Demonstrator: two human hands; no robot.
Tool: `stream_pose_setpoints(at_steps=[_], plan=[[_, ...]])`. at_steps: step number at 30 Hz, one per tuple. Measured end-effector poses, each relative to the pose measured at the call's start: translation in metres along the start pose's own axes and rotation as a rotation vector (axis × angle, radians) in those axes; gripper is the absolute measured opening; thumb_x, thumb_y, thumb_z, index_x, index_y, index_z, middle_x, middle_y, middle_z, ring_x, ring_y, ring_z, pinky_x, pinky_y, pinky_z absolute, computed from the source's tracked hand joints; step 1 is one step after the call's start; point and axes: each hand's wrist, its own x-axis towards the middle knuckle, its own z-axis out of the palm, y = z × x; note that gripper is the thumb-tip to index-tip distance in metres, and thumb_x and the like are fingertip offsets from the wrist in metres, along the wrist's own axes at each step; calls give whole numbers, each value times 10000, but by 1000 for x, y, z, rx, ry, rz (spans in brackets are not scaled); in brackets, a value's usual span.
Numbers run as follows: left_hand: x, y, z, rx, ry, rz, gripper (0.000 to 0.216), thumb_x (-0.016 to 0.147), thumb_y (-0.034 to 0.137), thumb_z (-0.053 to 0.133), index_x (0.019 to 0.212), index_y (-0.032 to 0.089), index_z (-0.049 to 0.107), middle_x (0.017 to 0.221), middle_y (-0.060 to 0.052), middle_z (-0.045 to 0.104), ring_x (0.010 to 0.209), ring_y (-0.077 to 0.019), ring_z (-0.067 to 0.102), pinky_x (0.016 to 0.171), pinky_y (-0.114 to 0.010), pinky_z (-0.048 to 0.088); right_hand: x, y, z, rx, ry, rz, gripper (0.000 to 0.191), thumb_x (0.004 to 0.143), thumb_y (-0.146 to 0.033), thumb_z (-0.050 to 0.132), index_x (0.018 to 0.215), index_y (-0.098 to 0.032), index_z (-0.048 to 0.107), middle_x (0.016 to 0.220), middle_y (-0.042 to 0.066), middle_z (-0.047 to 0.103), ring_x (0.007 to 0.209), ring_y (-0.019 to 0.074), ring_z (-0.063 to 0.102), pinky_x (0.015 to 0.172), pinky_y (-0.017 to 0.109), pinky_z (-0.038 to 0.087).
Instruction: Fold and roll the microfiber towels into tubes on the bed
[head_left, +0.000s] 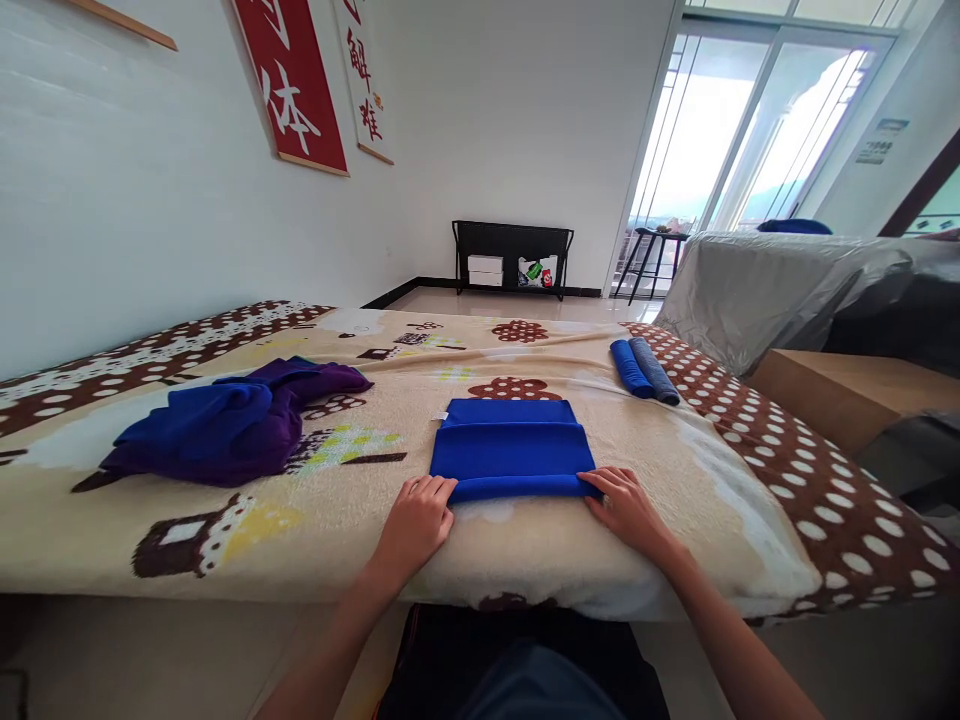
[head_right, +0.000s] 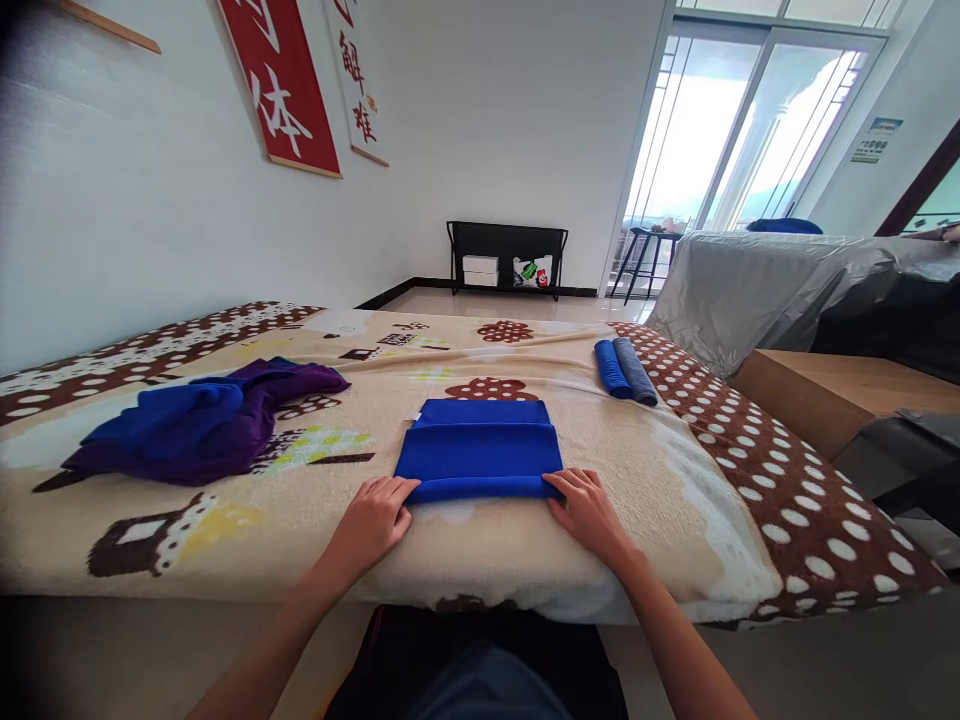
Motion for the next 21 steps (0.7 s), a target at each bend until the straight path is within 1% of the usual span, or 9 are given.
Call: stream_pose_setpoints(at_steps=[1, 3, 5, 7, 9, 12, 17, 19, 21], plan=[[3, -3, 0, -29, 3, -18, 405, 789, 82, 490, 1131, 205, 668, 1062, -91, 717, 1023, -275, 638, 952, -453, 457, 3, 3, 0, 33, 4, 17, 407, 910, -273, 529, 1314, -257, 574, 1205, 59, 681, 1132, 230, 607, 1014, 426, 413], [8, -12, 0, -130, 19, -56, 448, 795, 89, 500, 1204, 218, 630, 1063, -71, 714, 1029, -254, 641, 945, -424, 469, 6, 10, -1, 79, 5, 42, 404, 914, -305, 548, 1315, -261, 560, 1195, 55, 683, 1132, 231, 608, 1019, 432, 413], [10, -23, -2, -245, 28, -77, 441, 828, 153, 531, 1254, 248, 598, 1098, -42, 715, 1039, -227, 649, 949, -389, 474, 5, 15, -3, 86, -8, 43, 346, 916, -322, 556, 1255, -270, 597, 1181, 54, 688, 1133, 235, 608, 1021, 438, 412], [9, -35, -4, -306, 3, -83, 316, 857, 258, 572, 1164, 273, 649, 1101, -21, 720, 1031, -217, 654, 939, -369, 472, 3, 20, -5, 77, -12, 36, 286, 922, -345, 556, 1187, -272, 639, 1160, 59, 694, 1124, 241, 610, 1010, 441, 418], [8, -44, -6, -283, -12, -118, 199, 854, 350, 613, 1015, 275, 704, 1081, -22, 722, 1035, -233, 641, 926, -381, 457, 1, 24, -4, 74, 0, 40, 268, 929, -376, 553, 1152, -270, 658, 1152, 66, 691, 1120, 243, 607, 999, 442, 425], [8, -51, -7, -219, -3, -158, 196, 852, 415, 631, 942, 270, 727, 1043, -41, 715, 1024, -252, 611, 911, -406, 422, 1, 27, -3, 75, 30, 62, 262, 945, -413, 534, 1110, -259, 668, 1165, 78, 669, 1126, 245, 593, 992, 441, 430], [3, -52, -23, -209, -43, -46, 215, 906, 420, 568, 930, 267, 718, 1003, -38, 692, 1000, -235, 588, 893, -384, 409, 1, 21, -14, 160, -9, 31, 315, 998, -448, 430, 1020, -246, 672, 1142, 76, 661, 1101, 221, 589, 992, 398, 443], [-2, -51, -32, -216, -65, 4, 222, 923, 416, 548, 920, 257, 703, 1047, -43, 674, 1042, -232, 577, 919, -381, 409, -2, 17, -17, 200, -50, 13, 369, 1023, -428, 358, 956, -249, 673, 1170, 64, 653, 1108, 203, 586, 989, 371, 450], [-5, -49, -37, -219, -99, 42, 248, 943, 402, 507, 884, 248, 692, 1132, -49, 657, 1110, -237, 560, 950, -389, 407, -6, 13, -16, 162, -59, 40, 394, 1031, -399, 327, 893, -249, 665, 1228, 54, 634, 1150, 207, 567, 998, 387, 444]])
